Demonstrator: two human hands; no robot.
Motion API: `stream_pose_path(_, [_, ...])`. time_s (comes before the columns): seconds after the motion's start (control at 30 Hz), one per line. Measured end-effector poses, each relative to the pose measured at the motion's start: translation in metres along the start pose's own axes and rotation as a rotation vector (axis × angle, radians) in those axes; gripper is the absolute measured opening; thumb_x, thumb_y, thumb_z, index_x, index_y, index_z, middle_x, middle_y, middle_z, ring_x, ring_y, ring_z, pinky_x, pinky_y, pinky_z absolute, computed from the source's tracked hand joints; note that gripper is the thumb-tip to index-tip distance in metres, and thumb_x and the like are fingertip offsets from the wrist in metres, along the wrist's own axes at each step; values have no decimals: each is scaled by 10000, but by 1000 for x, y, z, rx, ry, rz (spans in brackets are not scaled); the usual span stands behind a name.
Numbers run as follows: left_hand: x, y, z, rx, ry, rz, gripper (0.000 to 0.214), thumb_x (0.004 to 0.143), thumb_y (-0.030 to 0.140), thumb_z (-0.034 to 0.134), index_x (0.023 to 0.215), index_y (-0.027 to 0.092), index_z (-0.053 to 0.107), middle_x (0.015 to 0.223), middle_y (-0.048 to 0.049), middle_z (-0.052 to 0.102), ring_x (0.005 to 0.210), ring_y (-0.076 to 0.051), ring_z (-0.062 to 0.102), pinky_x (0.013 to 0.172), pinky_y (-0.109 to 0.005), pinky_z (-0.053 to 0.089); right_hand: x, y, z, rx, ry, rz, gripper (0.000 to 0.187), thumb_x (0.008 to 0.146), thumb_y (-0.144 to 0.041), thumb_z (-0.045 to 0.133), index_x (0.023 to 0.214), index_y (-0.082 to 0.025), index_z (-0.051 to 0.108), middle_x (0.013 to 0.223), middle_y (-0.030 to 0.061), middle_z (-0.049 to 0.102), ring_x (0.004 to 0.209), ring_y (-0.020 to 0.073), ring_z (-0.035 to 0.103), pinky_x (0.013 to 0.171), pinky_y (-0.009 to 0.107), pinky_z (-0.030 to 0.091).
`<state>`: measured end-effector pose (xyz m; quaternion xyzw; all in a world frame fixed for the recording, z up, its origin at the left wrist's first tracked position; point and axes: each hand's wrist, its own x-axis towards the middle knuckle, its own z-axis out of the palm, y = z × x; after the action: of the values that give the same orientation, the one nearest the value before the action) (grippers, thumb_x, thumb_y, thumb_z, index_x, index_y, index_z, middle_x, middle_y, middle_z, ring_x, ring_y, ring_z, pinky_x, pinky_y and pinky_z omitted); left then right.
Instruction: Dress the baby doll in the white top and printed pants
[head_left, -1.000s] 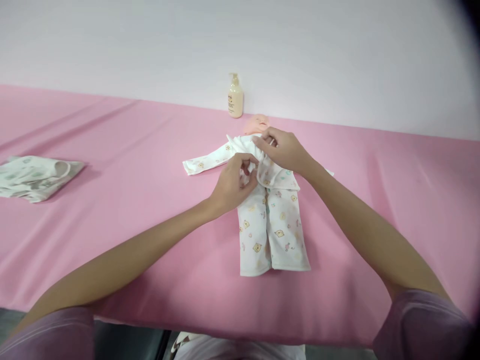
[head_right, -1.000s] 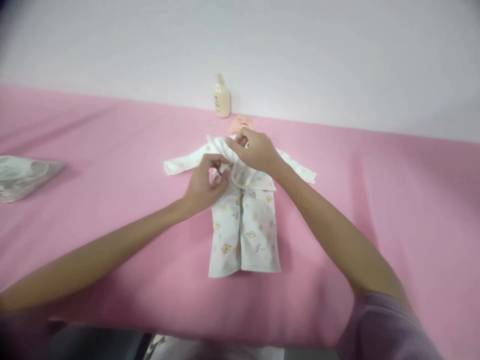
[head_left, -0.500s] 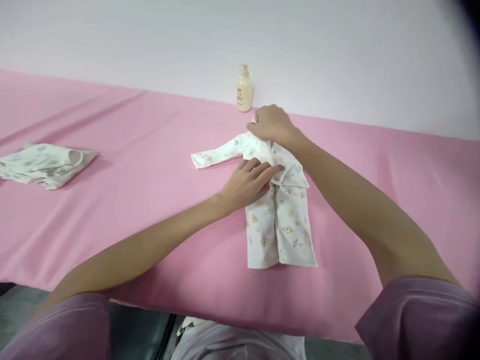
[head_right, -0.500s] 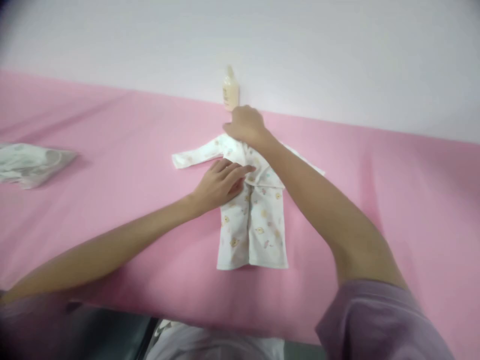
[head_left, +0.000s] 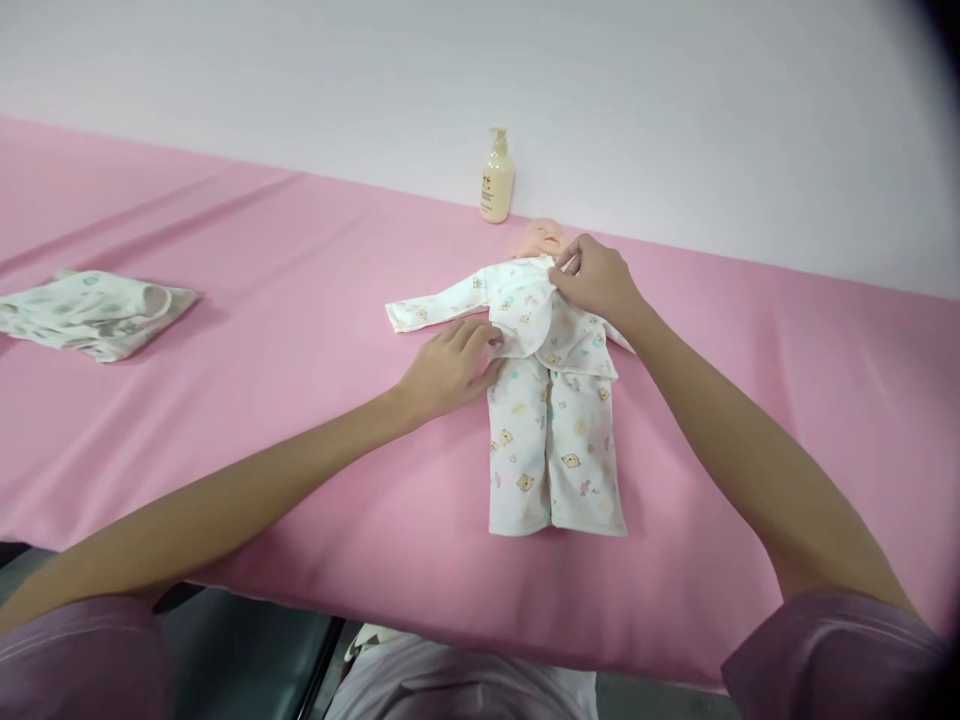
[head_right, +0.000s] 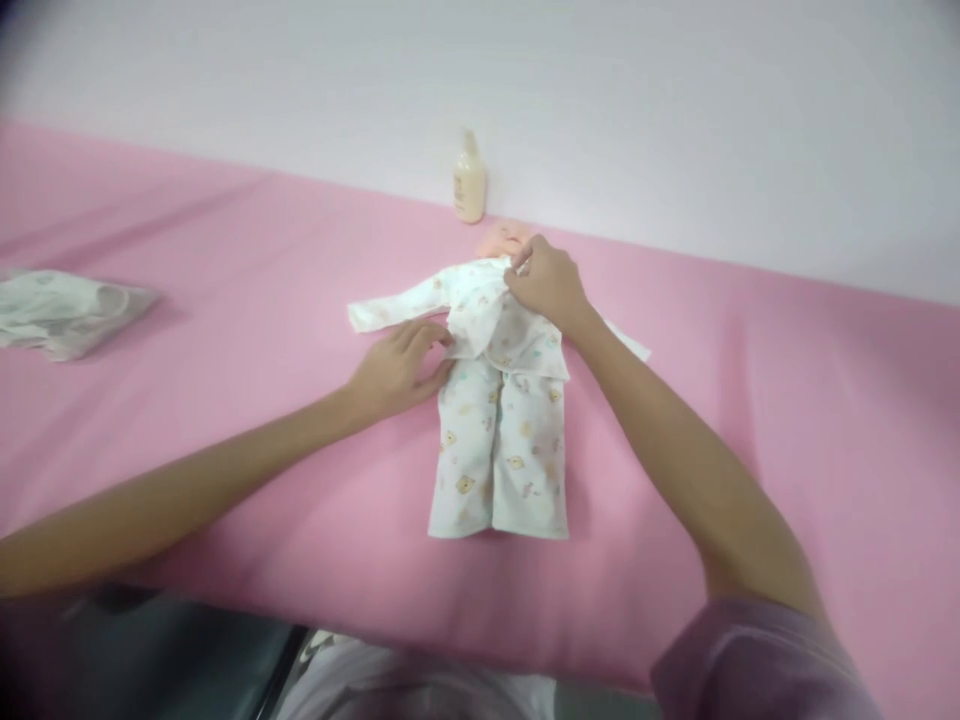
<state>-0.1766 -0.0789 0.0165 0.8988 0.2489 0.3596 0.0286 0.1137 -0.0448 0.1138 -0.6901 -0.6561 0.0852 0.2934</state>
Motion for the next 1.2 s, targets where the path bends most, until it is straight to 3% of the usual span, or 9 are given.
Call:
stream_pose_path(0.1, [-5,-5,-3,44,-36,-46,214,983,192,672,1178,258,615,1128,-112,816,1011,-333,775,865,-472,621,-21,5,-1,26,44,-81,257,983,-337,758,1214,-265,672,991,97,766,1046,359,704,1043,526,574])
stream_pose_path(0.2, [-12,-3,-7,45,-36,-85,220,947,223,694,1136,272,592,983,-63,785,858,-295,712,766,-420,562,-37,8,-6,0,57,-143,135,1022,-361,704,1117,-271,672,1085,140,785,1064,363,687,1045,528,558])
stream_pose_path(0.5, [-30,9,-24,-94,-145,-40,232,976,193,638,1168,277,539,874,5,703,736,-237,659,706,-375,500,-91,12,-17,69,-79,-259,302,975,-445,806,1063,-280,569,1143,118,725,999,314,643,908,469,533])
stream_pose_path(0.67, [-9,14,-27,-206,-96,-156,153,1027,323,673,1134,275,575,990,-42,727,854,-254,663,777,-421,533,-128,10,-15,-39,-156,-340,417,940,-527,860,1060,-276,549,1146,117,719,1049,357,646,970,514,497])
stream_pose_path(0.83, [32,26,-11,-289,53,-139,175,1119,424,668,1159,264,610,1141,-93,732,1010,-276,648,912,-468,543,-126,2,-7,-131,-96,-344,219,906,-276,744,967,-266,534,1035,102,723,1003,352,658,985,527,475])
stream_pose_path(0.93, [56,27,1,-280,110,-119,139,1135,380,646,1193,255,627,1194,-106,720,1080,-288,642,998,-484,536,-120,0,-14,-7,-62,-250,179,954,-301,697,928,-272,522,932,72,703,898,306,641,913,483,490])
stream_pose_path(1.03, [81,18,13,-229,99,-84,173,1097,324,669,1250,246,650,1284,-129,729,1206,-331,638,1100,-519,516,-116,15,-31,224,84,-30,256,1049,-499,669,976,-293,536,902,53,668,848,277,616,786,417,489])
stream_pose_path(1.13, [108,3,27,-188,-18,-38,232,1096,361,675,1290,236,702,1397,-148,759,1372,-378,622,1226,-573,463,-119,50,-48,370,279,187,366,1053,-636,640,956,-301,527,928,52,647,881,280,628,774,406,501])
stream_pose_path(1.2, [126,-6,37,-169,-131,5,277,1108,407,663,1295,221,747,1447,-157,777,1450,-397,616,1281,-598,429,-126,80,-55,382,310,304,342,1030,-602,622,903,-296,538,909,57,647,885,290,635,785,415,502])
